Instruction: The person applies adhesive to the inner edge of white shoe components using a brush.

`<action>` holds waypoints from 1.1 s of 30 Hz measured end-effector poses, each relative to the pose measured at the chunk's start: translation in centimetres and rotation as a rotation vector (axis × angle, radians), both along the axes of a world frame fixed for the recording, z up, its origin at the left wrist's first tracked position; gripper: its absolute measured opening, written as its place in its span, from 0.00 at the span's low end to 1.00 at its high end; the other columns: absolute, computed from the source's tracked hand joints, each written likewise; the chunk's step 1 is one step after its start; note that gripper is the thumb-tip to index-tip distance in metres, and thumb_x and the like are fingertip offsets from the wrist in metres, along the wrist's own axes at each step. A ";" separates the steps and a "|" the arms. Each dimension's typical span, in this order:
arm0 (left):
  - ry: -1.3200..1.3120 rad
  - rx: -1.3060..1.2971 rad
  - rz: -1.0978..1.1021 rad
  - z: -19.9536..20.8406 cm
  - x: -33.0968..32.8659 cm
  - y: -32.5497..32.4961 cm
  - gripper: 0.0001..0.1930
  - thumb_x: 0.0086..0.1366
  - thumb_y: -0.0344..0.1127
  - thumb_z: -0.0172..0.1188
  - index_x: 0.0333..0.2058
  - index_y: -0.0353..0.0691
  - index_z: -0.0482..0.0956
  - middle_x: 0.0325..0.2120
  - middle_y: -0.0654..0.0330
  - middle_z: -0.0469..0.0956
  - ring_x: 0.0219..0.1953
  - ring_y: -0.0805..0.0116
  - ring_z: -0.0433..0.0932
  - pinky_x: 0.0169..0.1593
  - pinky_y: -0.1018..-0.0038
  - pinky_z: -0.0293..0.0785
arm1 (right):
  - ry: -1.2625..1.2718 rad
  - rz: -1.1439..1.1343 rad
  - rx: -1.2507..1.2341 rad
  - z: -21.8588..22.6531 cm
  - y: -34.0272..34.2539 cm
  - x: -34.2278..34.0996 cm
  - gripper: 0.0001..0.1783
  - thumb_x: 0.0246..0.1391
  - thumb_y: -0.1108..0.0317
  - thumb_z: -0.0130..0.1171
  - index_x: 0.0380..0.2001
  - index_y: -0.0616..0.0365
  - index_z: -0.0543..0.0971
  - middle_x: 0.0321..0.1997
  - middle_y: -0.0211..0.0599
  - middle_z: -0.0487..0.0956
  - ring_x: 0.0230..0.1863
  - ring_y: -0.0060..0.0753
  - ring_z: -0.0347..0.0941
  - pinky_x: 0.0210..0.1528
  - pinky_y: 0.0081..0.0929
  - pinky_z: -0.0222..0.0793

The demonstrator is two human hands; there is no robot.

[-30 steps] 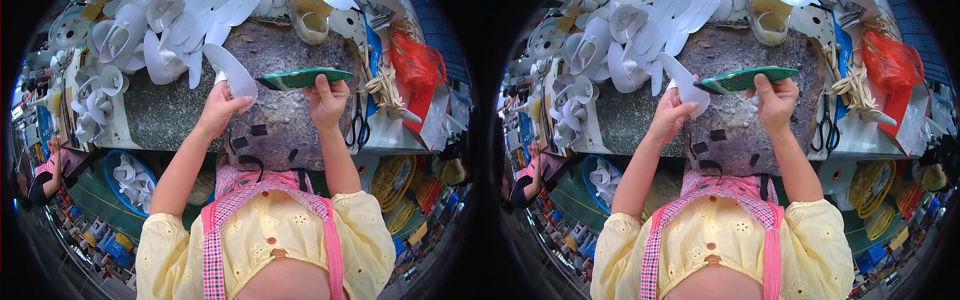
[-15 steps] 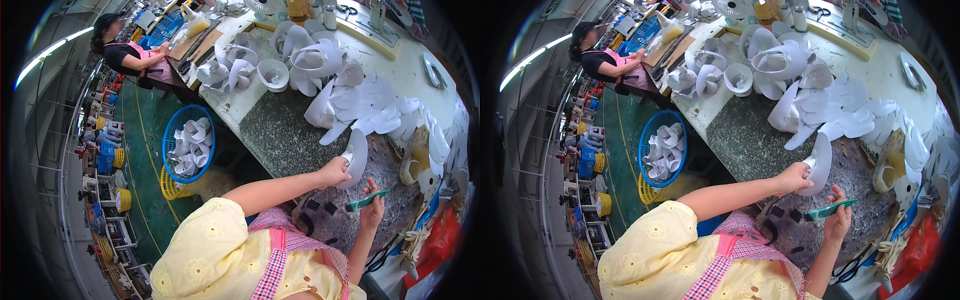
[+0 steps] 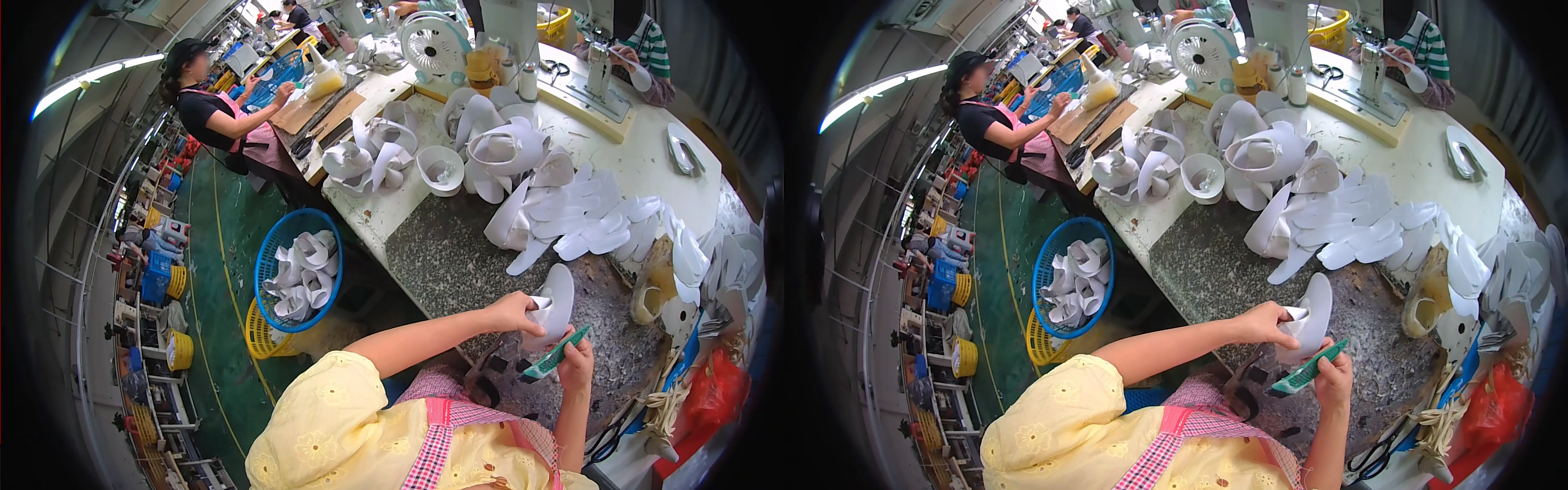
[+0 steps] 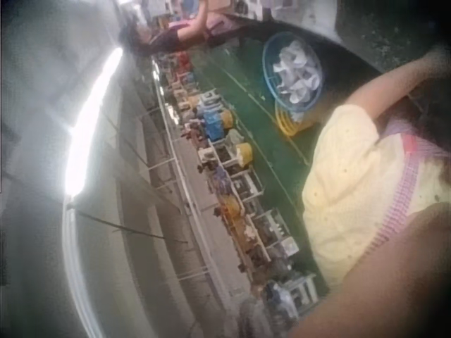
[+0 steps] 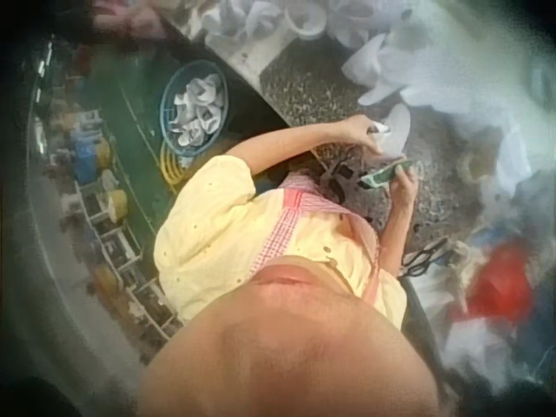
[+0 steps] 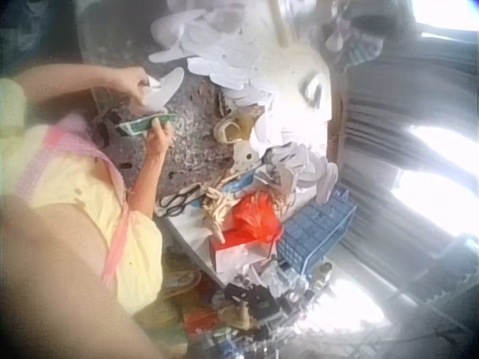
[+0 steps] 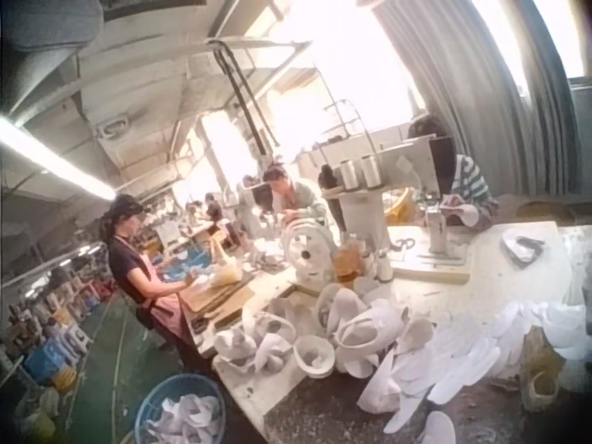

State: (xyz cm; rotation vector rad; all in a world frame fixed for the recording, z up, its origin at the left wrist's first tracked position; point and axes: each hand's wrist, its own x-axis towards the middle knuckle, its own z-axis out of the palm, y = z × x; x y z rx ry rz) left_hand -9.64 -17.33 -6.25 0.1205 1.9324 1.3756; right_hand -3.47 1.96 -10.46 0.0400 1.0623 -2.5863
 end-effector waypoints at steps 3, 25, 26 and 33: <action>0.119 0.002 0.059 0.9 1.2 0.3 0.22 0.38 0.38 0.65 0.33 0.32 0.73 0.28 0.60 0.74 0.31 0.74 0.71 0.36 0.77 0.67 | 0.007 -0.003 -0.035 -0.1 0.3 0.8 0.08 0.41 0.70 0.55 0.23 0.65 0.72 0.38 0.36 0.67 0.38 0.33 0.67 0.39 0.27 0.68; -0.121 0.254 0.105 0.6 -1.2 0.4 0.19 0.47 0.34 0.59 0.38 0.30 0.71 0.31 0.58 0.74 0.33 0.74 0.72 0.37 0.80 0.66 | -0.231 -0.204 -0.372 -1.7 -1.6 -0.6 0.15 0.47 0.70 0.48 0.38 0.66 0.68 0.32 0.40 0.74 0.33 0.31 0.71 0.40 0.27 0.66; -0.129 0.256 0.106 0.4 -0.8 0.8 0.19 0.47 0.34 0.59 0.38 0.30 0.71 0.31 0.58 0.74 0.33 0.74 0.72 0.37 0.80 0.66 | -0.239 -0.206 -0.369 -1.6 -1.5 -0.5 0.15 0.47 0.70 0.48 0.38 0.66 0.68 0.32 0.40 0.74 0.33 0.31 0.71 0.40 0.27 0.66; -0.092 0.344 0.268 -1.3 0.0 0.4 0.19 0.48 0.33 0.58 0.38 0.29 0.70 0.31 0.53 0.74 0.32 0.70 0.74 0.36 0.76 0.68 | -0.210 -0.230 -0.389 -2.8 -1.2 0.5 0.14 0.46 0.70 0.48 0.38 0.66 0.68 0.31 0.40 0.74 0.34 0.31 0.72 0.40 0.27 0.66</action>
